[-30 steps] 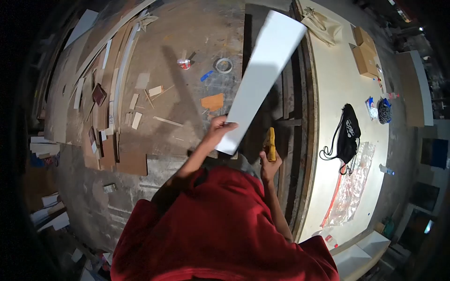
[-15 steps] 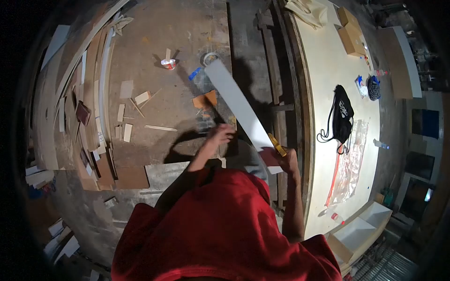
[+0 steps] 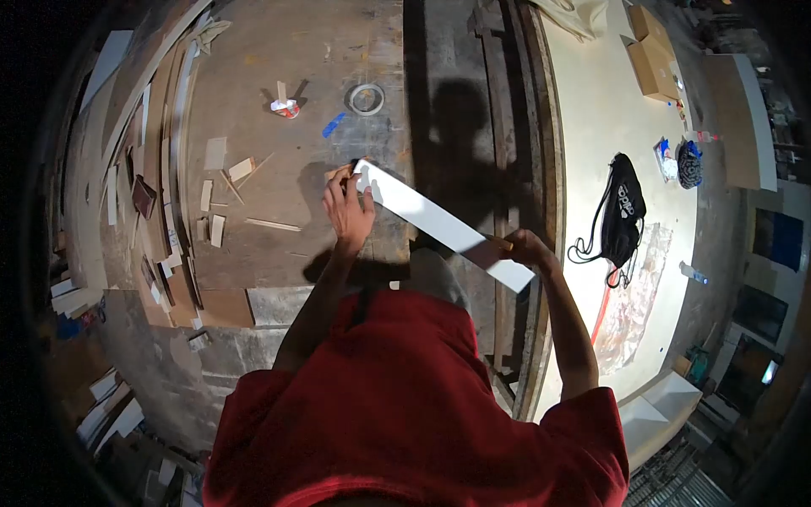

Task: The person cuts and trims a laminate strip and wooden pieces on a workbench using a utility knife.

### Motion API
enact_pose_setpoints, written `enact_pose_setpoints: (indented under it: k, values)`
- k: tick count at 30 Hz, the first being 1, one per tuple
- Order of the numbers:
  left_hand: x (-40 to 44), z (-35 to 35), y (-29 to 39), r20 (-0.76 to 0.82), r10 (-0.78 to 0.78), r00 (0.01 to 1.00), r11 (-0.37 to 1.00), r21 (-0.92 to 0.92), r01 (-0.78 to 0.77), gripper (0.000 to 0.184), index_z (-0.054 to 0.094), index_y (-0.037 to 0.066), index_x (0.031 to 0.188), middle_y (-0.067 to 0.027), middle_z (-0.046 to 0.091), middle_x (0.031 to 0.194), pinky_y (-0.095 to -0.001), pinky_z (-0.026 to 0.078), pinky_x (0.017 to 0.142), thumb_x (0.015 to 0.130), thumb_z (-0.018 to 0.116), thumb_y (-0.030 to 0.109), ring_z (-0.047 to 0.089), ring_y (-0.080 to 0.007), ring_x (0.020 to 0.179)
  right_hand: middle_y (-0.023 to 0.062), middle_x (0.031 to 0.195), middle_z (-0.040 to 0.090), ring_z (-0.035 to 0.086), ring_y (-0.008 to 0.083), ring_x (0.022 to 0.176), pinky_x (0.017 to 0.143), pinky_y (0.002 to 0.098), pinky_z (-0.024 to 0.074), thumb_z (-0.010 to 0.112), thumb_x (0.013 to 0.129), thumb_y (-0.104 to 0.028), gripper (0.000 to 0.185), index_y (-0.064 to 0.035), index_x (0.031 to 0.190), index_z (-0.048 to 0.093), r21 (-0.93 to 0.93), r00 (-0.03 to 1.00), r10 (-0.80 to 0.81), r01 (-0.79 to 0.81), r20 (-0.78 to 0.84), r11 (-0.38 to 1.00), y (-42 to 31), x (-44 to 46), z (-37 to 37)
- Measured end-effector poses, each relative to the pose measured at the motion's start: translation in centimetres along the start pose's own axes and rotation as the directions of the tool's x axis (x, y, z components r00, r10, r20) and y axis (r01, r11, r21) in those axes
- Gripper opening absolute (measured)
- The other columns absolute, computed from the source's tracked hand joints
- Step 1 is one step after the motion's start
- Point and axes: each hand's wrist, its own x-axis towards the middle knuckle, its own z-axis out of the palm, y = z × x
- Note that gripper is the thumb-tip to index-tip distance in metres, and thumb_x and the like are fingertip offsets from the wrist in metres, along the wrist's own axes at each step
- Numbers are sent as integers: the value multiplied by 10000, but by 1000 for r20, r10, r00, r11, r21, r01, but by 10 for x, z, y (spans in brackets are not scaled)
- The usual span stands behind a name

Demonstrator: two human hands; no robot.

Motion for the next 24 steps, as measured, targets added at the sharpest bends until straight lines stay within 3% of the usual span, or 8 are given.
enact_pose_setpoints:
  k: [2, 4, 6, 8, 13, 17, 19, 24]
  values:
    - [-6, 21, -4, 124, 61, 990, 971, -236, -31, 393, 664, 96, 1291, -150, 558, 1372, -548, 417, 1022, 955, 656, 299, 515, -387, 1226, 138, 766, 741, 719, 244, 667, 590, 402, 547, 865, 808, -303, 280, -69, 941, 786, -35, 999, 25, -24, 37, 999, 13, 18, -3]
    - [-15, 36, -6, 237, 120, 964, 988, -121, -94, 404, 679, 106, 1292, -131, 568, 1371, -539, 407, 1043, 956, 653, 328, 515, -366, 1239, 142, 799, 749, 730, 267, 693, 607, 409, 554, 851, 811, -287, 236, -96, 936, 792, -122, 988, -147, 152, 49, 981, 20, 35, -13]
    - [-22, 41, 1, 242, 202, 949, 979, -69, -191, 425, 686, 113, 1289, -113, 583, 1344, -522, 408, 1033, 955, 650, 373, 525, -338, 1230, 148, 807, 747, 734, 293, 712, 630, 419, 568, 831, 827, -354, 275, -97, 918, 790, -114, 992, -64, 77, 112, 990, 40, 50, -19]
    - [-30, 41, 4, 244, 222, 944, 975, -70, -211, 430, 692, 108, 1259, -100, 592, 1325, -514, 408, 1024, 940, 662, 395, 532, -322, 1217, 158, 805, 741, 732, 331, 736, 660, 430, 582, 796, 848, -438, 358, -84, 900, 787, -447, 958, -269, 286, 102, 847, 57, 62, -21]
    - [-50, 47, 6, 364, 165, 916, 986, -48, -159, 414, 676, 99, 1198, -98, 614, 1268, -512, 398, 1006, 929, 661, 414, 539, -327, 1208, 206, 787, 720, 723, 379, 767, 693, 457, 583, 784, 853, -502, 460, -45, 838, 737, -411, 1000, 22, -15, 12, 911, 87, 91, -16]
    - [-63, 49, 10, 244, 120, 962, 993, -50, -111, 398, 670, 114, 1173, -102, 616, 1251, -509, 395, 1002, 923, 669, 423, 546, -328, 1198, 223, 761, 709, 719, 396, 738, 662, 463, 576, 775, 872, -456, 431, -28, 864, 731, -565, 950, -139, -47, -281, 824, 132, 99, 18]
    - [-65, 54, 10, 225, 109, 968, 994, -44, -102, 392, 668, 116, 1160, -99, 614, 1253, -511, 391, 1006, 921, 672, 427, 546, -328, 1202, 225, 761, 709, 726, 389, 733, 643, 476, 562, 769, 883, -442, 433, -12, 916, 721, -171, 919, 125, -201, -373, 965, 89, 92, 3]
    - [-68, 61, 2, 173, 122, 977, 991, -75, -111, 383, 658, 115, 1118, -86, 614, 1208, -507, 385, 998, 920, 673, 443, 556, -317, 1159, 224, 789, 694, 682, 458, 726, 629, 481, 534, 782, 890, -319, 325, -10, 950, 704, -10, 873, 79, -96, -481, 995, -4, 70, -15]
